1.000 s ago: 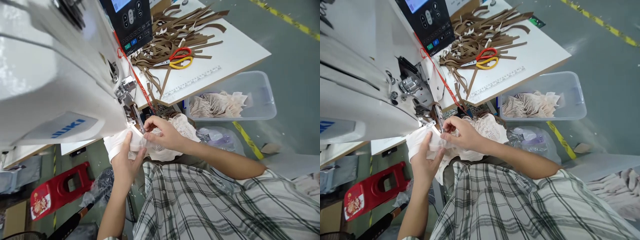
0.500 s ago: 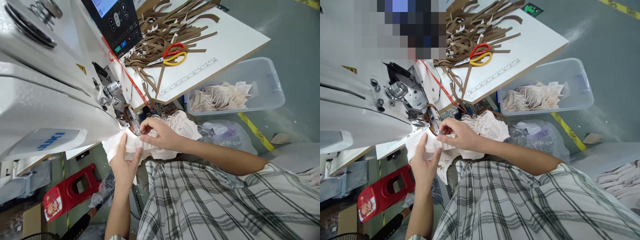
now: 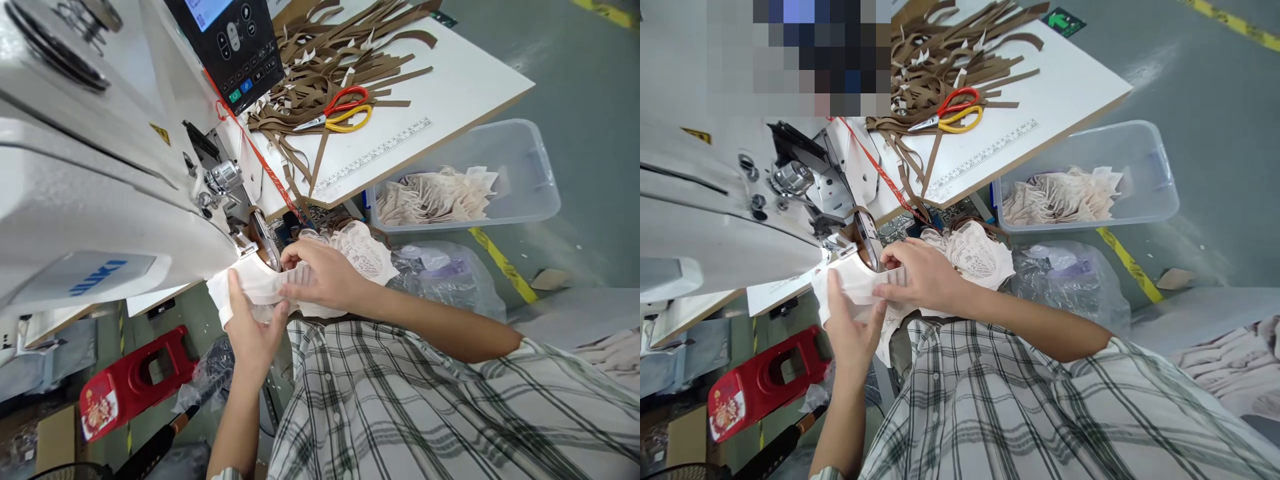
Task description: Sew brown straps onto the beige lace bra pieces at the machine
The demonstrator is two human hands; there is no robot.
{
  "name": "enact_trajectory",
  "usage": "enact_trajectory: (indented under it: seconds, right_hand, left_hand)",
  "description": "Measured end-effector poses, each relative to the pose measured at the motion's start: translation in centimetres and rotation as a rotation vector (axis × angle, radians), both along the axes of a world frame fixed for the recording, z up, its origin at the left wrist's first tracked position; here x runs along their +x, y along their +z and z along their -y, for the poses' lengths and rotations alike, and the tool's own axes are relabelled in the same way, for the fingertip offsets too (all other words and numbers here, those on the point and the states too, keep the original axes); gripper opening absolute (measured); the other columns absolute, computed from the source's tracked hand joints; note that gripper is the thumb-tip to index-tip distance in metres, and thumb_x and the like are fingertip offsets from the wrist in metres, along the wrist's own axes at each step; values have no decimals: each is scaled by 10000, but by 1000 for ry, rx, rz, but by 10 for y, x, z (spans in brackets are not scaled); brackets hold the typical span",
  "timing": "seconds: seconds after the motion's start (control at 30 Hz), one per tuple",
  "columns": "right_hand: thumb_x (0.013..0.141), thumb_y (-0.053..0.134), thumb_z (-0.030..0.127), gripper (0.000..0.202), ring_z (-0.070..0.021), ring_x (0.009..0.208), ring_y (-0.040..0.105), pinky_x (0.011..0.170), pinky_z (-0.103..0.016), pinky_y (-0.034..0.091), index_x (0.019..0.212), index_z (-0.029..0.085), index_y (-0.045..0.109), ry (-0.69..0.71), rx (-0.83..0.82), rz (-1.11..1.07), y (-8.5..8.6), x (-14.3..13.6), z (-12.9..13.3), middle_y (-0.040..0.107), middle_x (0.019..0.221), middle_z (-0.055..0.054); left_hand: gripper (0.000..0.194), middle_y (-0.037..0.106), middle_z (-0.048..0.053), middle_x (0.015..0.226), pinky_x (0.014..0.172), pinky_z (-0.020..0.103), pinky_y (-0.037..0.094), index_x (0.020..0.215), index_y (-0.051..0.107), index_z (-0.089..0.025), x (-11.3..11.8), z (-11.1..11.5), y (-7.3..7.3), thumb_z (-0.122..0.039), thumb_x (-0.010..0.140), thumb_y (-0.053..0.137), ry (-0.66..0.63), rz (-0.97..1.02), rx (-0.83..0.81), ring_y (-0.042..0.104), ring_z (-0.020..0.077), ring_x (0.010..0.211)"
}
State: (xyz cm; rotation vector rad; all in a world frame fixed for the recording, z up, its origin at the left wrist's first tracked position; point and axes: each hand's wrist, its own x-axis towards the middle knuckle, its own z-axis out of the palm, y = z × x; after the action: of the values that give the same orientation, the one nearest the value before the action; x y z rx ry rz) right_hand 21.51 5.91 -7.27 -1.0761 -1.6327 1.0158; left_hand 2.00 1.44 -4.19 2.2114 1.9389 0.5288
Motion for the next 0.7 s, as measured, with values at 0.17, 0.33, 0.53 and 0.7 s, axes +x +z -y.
enact_trajectory:
  seconds: [0.17, 0.33, 0.53, 0.7]
  right_hand:
    - [921, 578, 473, 260, -173, 788, 564, 727, -305, 446, 902, 214, 599, 46, -205, -129, -7, 0, 27, 613, 846, -10]
    - [933, 556, 388, 348, -123, 633, 426, 583, -267, 330, 654, 191, 483, 48, -240, -133, 1, 22, 34, 428, 670, 26]
    - [911, 578, 316, 334, -96, 607, 407, 591, -249, 302, 631, 181, 456, 343, -140, 19, 21, 40, 26, 401, 629, 45]
    - [873, 564, 186, 208, -86, 603, 439, 596, -240, 305, 667, 167, 537, 467, 24, 291, 31, 41, 27, 490, 655, 36]
  left_hand:
    - [1026, 339, 287, 1551, 989, 501, 522, 1586, 2, -135, 23, 48, -18, -523, 871, 628, -247, 98, -22, 436, 405, 1389]
    - [725, 749, 114, 1091, 771, 336, 607, 1558, 164, -207, 20, 64, -6, -354, 958, 544, -384, 425, -475, 740, 228, 927]
    - [462, 612, 125, 1341, 1069, 466, 463, 1385, 476, -224, 5, 28, 17, -188, 927, 532, -471, 466, -29, 547, 274, 1292]
    - [468, 674, 105, 1136, 1089, 490, 434, 1344, 463, -194, 10, -2, 16, -172, 889, 573, -725, 346, -77, 619, 233, 1120]
